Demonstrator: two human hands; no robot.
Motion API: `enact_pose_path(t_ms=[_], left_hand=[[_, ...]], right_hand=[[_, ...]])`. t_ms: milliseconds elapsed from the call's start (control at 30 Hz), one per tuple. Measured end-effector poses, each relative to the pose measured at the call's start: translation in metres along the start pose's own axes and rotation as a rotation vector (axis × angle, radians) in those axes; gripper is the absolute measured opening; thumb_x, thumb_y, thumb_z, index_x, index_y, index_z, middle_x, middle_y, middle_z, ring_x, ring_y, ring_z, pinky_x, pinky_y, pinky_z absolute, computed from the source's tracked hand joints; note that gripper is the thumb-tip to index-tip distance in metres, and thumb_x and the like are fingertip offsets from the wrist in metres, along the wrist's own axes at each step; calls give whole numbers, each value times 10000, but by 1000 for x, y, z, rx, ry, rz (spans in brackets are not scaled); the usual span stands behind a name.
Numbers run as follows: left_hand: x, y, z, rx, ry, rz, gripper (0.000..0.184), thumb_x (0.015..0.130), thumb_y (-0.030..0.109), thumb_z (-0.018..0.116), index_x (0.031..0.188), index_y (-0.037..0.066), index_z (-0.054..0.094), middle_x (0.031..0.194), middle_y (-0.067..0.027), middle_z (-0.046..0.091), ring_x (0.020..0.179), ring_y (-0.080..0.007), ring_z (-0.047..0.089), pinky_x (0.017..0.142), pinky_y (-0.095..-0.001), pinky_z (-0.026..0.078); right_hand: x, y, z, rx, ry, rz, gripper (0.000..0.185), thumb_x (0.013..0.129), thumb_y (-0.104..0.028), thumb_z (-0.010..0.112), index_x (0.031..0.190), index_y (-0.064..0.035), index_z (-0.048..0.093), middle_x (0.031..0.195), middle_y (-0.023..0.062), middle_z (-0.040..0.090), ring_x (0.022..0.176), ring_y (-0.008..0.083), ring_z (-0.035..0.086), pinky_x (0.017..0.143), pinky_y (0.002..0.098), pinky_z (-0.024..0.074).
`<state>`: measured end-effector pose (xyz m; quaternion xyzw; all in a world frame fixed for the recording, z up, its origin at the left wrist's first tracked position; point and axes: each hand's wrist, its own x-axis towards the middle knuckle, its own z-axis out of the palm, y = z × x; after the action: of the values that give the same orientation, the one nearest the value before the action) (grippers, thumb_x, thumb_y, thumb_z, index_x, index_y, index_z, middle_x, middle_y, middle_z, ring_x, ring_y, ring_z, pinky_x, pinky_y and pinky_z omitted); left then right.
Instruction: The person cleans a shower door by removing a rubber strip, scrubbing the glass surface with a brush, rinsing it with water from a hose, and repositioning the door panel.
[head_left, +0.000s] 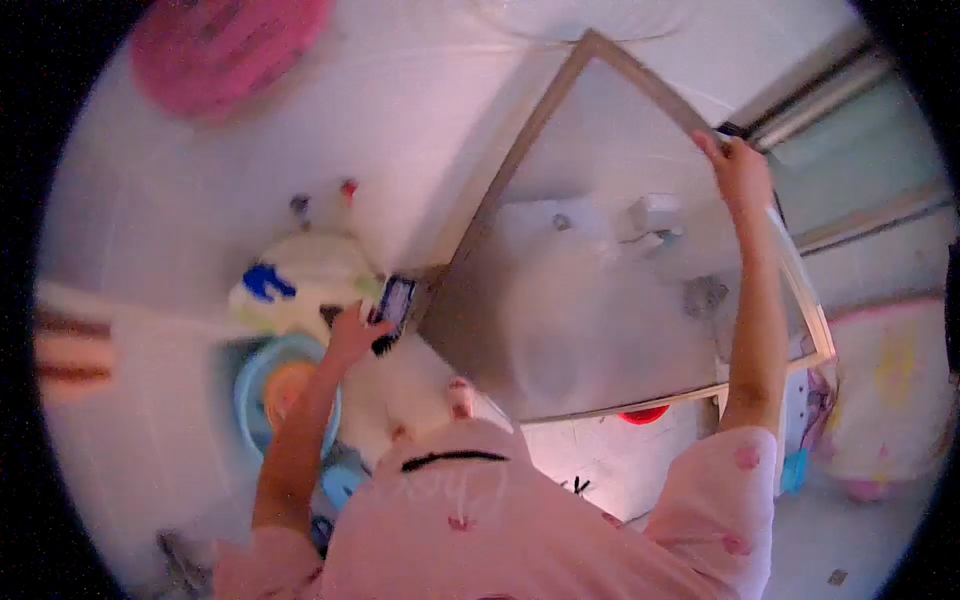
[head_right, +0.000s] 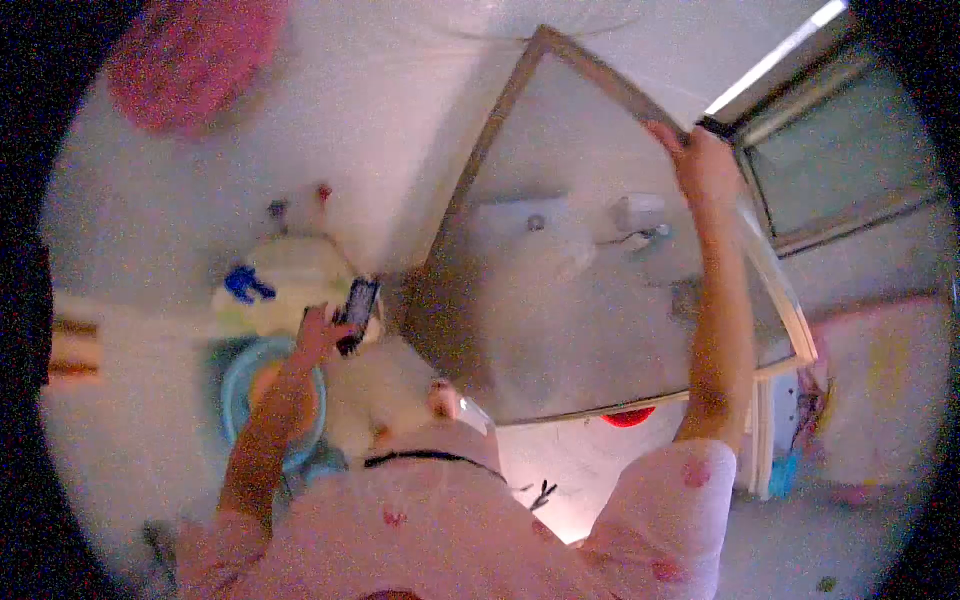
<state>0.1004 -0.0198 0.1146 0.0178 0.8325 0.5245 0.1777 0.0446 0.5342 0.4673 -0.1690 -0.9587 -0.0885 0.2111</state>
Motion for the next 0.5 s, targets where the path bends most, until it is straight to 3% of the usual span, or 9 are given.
enact_pose_path(t_ms=[67,167,233,333,400,433,467,500], left_hand=[[-35,-10,-5,497,233,-6,809,636,405,782,1206,-103,515,1052,-250,637,996,-355,614,882,-400,472],[-68,-23,-26,279,178,-97,808,651,390,766,1240,-94,498,1107,-252,622,1024,-350,609,901,-399,468],[-113,16,-44,369,117,-52,802,653,396,763,1248,-74,502,1140,-246,610,1048,-344,598,909,-392,463],[-145,26,-68,614,-22,-112,504,649,378,762,1075,134,645,1238,-205,543,1086,-408,538,929,-453,434],[-169,-5,-83,659,-24,-65,383,650,365,764,998,215,710,1256,-190,524,1080,-443,516,929,-485,423],[-178,-18,-86,606,25,5,399,653,363,765,1010,196,705,1234,-195,536,1063,-444,520,921,-485,425],[-184,-33,-96,618,52,38,430,666,361,758,1035,155,682,1192,-196,556,1038,-421,537,901,-473,433],[-190,-42,-107,631,79,70,462,679,360,750,1059,113,660,1151,-198,576,1013,-398,554,882,-460,441]], right_hand=[[-21,-21,-25,-33,-13,41,693,787,-713,519,896,-42,653,859,210,663,843,406,627,725,465,496],[-62,-42,-80,-6,143,4,668,774,-690,567,818,-32,677,755,188,650,735,379,631,641,431,493],[-73,-55,-101,-88,201,-41,640,780,-673,576,810,-43,687,719,181,644,710,369,633,635,420,501],[-87,-78,-110,-83,274,-108,584,786,-636,605,777,-58,689,687,162,639,655,353,630,596,402,500],[-107,-90,-124,-86,317,-159,592,771,-662,595,768,-75,666,691,154,646,655,367,632,577,422,500],[-115,-98,-133,-88,333,-185,596,764,-675,589,764,-83,654,693,150,650,655,374,633,567,433,500],[-126,-112,-145,-68,360,-240,501,766,-569,681,720,-70,670,608,121,616,552,291,621,509,347,481],[-134,-131,-150,-40,387,-268,504,766,-566,684,709,-66,660,600,122,607,534,278,604,505,341,476]])
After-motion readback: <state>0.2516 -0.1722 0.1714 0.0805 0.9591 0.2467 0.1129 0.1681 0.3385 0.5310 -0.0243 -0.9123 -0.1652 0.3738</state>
